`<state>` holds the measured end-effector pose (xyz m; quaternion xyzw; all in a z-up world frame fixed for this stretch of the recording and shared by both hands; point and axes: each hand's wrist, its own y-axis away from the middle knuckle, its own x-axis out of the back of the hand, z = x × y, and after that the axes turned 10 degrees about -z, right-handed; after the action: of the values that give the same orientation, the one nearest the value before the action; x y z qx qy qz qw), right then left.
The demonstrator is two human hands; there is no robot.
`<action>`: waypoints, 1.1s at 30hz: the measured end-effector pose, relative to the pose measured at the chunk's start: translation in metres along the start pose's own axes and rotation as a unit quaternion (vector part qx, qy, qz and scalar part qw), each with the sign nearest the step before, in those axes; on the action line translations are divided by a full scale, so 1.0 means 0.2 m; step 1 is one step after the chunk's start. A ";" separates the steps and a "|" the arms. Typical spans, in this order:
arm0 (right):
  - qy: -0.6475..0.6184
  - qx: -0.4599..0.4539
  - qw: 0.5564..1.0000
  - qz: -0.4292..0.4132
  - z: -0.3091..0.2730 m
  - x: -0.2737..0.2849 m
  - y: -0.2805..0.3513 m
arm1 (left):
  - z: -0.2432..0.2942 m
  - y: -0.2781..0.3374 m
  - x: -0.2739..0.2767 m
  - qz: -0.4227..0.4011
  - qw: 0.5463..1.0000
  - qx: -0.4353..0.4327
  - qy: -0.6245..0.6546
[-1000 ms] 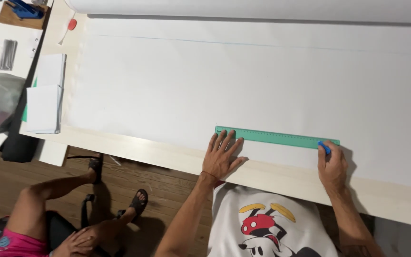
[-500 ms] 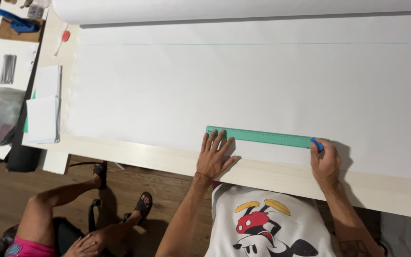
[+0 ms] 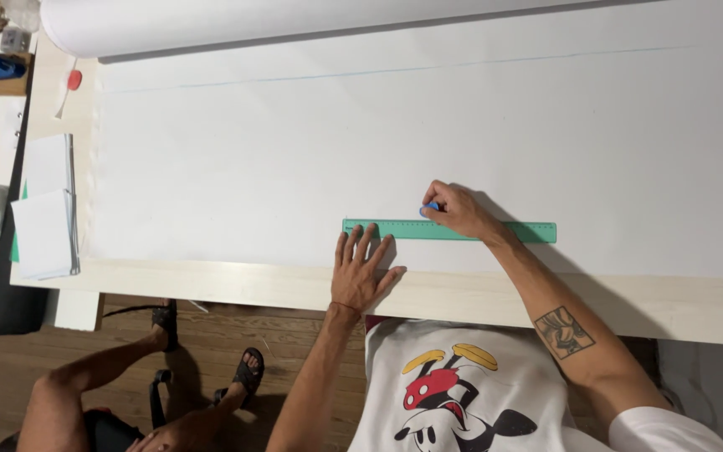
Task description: Marking straight lines on a large sheet of material using a ruler and tailor's chalk
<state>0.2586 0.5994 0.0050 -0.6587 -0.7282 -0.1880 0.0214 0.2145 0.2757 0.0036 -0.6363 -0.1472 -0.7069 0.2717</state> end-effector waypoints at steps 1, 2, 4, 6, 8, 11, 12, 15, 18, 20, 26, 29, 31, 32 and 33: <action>0.000 0.000 1.000 0.003 -0.02 0.00 0.01 | 0.00 0.00 0.00 0.001 1.000 -0.003 0.000; 0.012 -0.008 1.000 -0.010 -0.04 0.01 0.02 | 0.00 -0.01 0.01 -0.003 1.000 0.001 0.000; 0.023 -0.021 0.999 -0.024 -0.04 0.01 0.02 | 0.00 -0.01 0.00 -0.010 1.000 0.007 0.003; 0.011 -0.014 0.999 -0.027 0.01 0.01 0.00 | 0.00 0.00 0.00 -0.027 1.000 0.012 -0.002; 0.028 -0.015 0.999 -0.027 0.04 -0.01 0.00 | -0.01 0.00 -0.01 -0.036 0.999 0.017 0.001; 0.043 -0.022 0.998 -0.029 0.08 0.00 -0.01 | -0.02 -0.01 -0.02 -0.040 0.999 0.019 0.006; 0.041 -0.029 0.998 -0.033 0.09 -0.01 -0.01 | -0.02 0.00 -0.03 -0.036 0.999 0.019 0.007; 0.024 -0.040 0.998 -0.033 0.06 -0.01 -0.01 | -0.01 0.00 -0.04 -0.037 0.999 0.024 0.014; 0.025 -0.056 0.997 -0.035 0.05 0.00 -0.01 | -0.02 0.00 -0.04 -0.045 0.999 0.024 0.017; 0.028 -0.063 0.997 -0.037 0.07 0.01 -0.02 | -0.02 0.00 -0.04 -0.047 0.998 0.027 0.021; 0.101 -0.125 0.985 -0.062 0.11 0.02 -0.05 | -0.02 0.01 -0.05 -0.031 0.999 0.027 0.035; 0.100 -0.135 0.985 -0.042 0.08 0.01 -0.04 | -0.02 0.01 -0.06 -0.033 0.998 0.027 0.040; 0.097 -0.134 0.986 -0.033 0.05 0.01 -0.02 | -0.02 0.01 -0.06 -0.033 0.998 0.029 0.044; 0.095 -0.135 0.986 -0.035 0.05 0.01 -0.02 | -0.01 0.02 -0.06 -0.034 0.998 0.028 0.043; 0.093 -0.135 0.986 -0.034 0.05 0.02 -0.02 | -0.02 0.01 -0.07 -0.035 0.998 0.025 0.040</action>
<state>0.2555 0.6050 -0.0041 -0.6100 -0.7130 -0.3456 -0.0070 0.2139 0.2741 -0.0109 -0.5947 -0.1757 -0.7372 0.2684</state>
